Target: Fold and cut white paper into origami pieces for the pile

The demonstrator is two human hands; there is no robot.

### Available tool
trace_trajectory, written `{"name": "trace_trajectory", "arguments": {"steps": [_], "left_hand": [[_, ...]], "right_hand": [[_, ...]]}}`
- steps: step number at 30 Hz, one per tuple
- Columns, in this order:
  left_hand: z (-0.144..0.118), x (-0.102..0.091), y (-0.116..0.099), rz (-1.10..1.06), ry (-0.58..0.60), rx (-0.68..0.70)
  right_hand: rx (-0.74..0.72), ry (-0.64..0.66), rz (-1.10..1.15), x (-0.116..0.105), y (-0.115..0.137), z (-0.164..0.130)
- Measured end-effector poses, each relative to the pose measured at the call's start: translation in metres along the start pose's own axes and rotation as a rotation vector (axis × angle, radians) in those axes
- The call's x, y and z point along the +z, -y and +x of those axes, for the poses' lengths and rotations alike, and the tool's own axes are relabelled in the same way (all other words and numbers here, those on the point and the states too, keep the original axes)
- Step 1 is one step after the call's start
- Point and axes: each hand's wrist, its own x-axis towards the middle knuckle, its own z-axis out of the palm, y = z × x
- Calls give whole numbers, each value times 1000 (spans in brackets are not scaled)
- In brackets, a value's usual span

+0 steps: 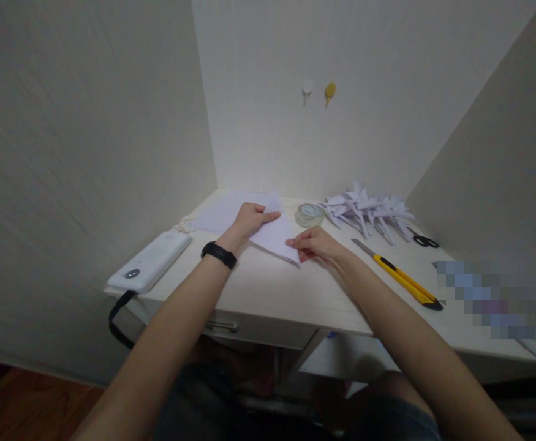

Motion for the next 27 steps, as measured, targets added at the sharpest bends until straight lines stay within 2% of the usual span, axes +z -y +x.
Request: {"name": "trace_trajectory", "arguments": {"steps": [6, 11, 20, 27], "left_hand": [[2, -4, 1, -6, -6, -44], [3, -6, 0, -22, 7, -71], [12, -25, 11, -55, -24, -84], [11, -25, 7, -45, -42, -112]], "right_hand": [[-30, 122, -63, -2, 1, -1], [-23, 164, -37, -2, 2, -3], [77, 270, -33, -3, 2, -6], [25, 318, -47, -4, -1, -6]]}}
